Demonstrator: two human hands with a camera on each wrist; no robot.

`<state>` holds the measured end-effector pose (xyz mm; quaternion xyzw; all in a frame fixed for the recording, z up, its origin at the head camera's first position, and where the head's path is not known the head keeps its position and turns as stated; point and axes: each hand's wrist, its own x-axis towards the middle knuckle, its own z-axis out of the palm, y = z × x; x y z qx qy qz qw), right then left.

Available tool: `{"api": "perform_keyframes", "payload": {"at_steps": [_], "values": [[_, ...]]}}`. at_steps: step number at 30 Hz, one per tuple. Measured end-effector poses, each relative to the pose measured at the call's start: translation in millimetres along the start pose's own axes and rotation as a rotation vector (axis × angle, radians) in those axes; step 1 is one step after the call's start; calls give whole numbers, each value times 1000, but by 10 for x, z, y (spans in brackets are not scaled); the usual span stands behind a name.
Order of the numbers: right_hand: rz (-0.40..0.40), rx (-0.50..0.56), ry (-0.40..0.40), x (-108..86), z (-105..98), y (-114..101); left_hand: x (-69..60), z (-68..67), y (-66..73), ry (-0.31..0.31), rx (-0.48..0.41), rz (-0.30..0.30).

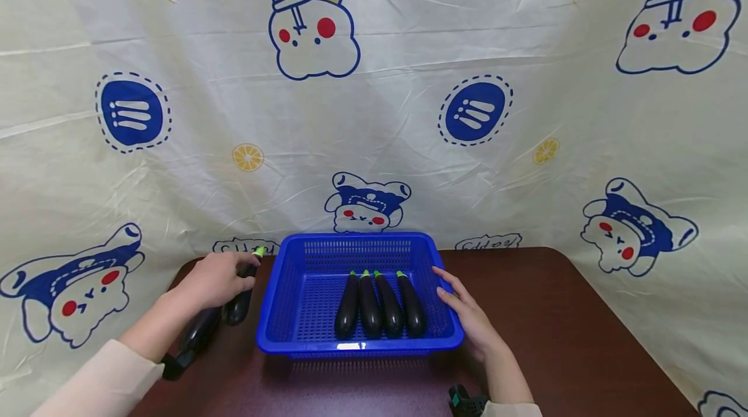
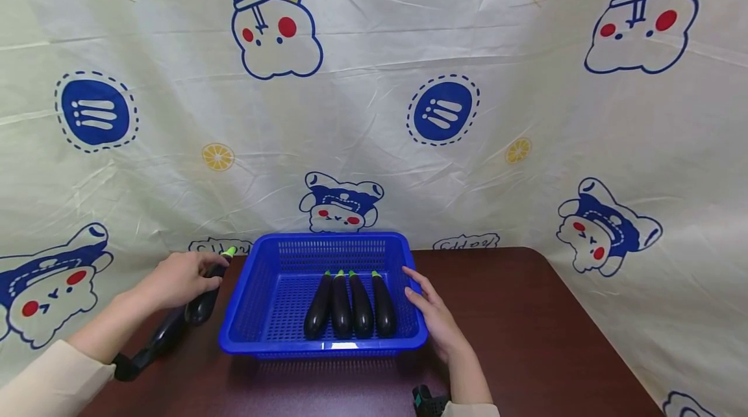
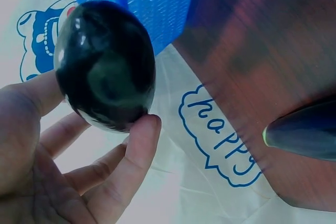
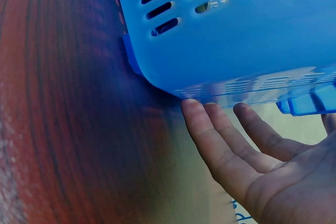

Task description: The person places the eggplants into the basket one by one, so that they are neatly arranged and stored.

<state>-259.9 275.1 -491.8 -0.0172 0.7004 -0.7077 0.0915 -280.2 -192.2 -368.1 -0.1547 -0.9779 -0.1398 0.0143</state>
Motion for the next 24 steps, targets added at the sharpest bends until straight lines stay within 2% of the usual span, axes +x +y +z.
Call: {"api": "perform_keyframes", "payload": {"at_steps": [4, 10, 18, 24], "values": [[1, 1, -2, -1, 7, -3, -5, -21, 19, 22, -8, 30], [6, -6, -1, 6, 7, -3, -7, -52, 99, 40, -43, 29], [4, 6, -3, 13, -3, -2, 38, -48, 228, 105, -47, 61], [8, -2, 3, 10, -3, -6, 76, -22, 345, 110, -113, 62]]}}
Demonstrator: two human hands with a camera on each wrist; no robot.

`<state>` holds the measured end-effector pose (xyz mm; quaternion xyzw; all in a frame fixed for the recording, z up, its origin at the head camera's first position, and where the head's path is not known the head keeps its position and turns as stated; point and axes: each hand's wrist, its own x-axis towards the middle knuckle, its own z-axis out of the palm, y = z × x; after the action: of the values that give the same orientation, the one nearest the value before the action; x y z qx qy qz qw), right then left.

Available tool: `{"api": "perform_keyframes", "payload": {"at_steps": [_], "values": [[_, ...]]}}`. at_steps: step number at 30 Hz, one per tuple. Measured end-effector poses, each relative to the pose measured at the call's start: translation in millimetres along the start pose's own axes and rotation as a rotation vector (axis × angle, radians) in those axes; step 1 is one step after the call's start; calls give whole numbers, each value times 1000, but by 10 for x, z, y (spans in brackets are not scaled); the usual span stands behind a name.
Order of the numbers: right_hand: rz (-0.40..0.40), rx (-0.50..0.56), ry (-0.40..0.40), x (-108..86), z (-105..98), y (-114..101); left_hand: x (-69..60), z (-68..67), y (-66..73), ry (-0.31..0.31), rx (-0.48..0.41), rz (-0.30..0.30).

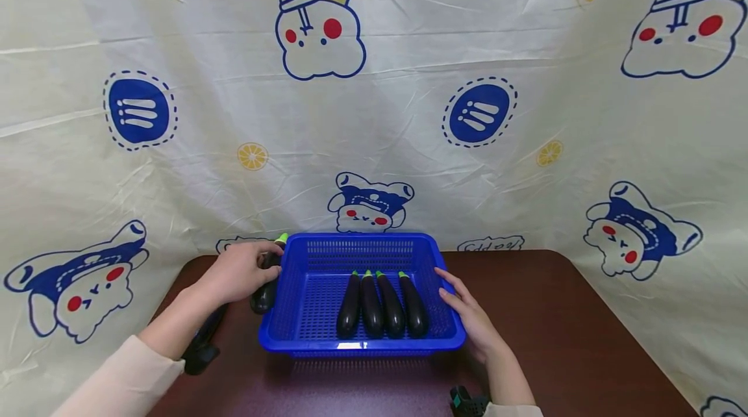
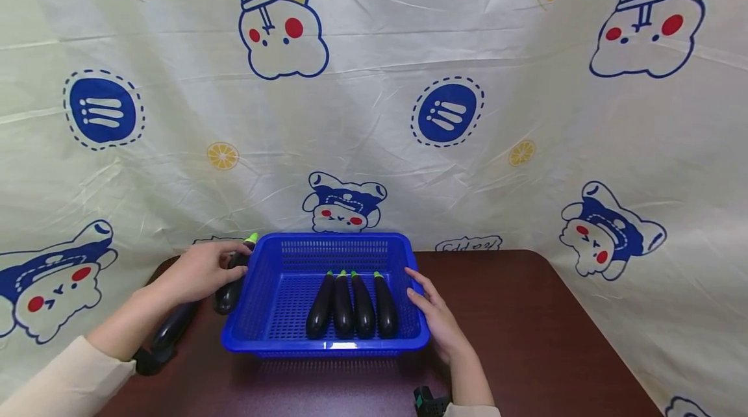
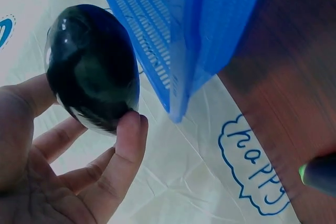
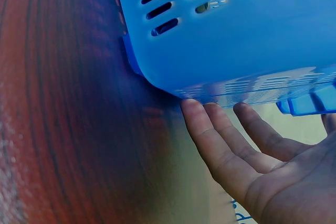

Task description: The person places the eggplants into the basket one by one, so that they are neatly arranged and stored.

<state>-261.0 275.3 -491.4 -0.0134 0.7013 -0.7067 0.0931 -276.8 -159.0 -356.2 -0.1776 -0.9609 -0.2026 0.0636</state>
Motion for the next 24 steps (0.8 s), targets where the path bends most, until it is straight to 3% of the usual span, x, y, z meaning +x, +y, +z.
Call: {"api": "perform_keyframes", "payload": {"at_steps": [5, 24], "values": [[1, -5, 4, -14, 3, -1, 55, 58, 71, -11, -20, 7], [-7, -12, -2, -1, -4, 11, 111, 286, 261, -105, -70, -74]]}}
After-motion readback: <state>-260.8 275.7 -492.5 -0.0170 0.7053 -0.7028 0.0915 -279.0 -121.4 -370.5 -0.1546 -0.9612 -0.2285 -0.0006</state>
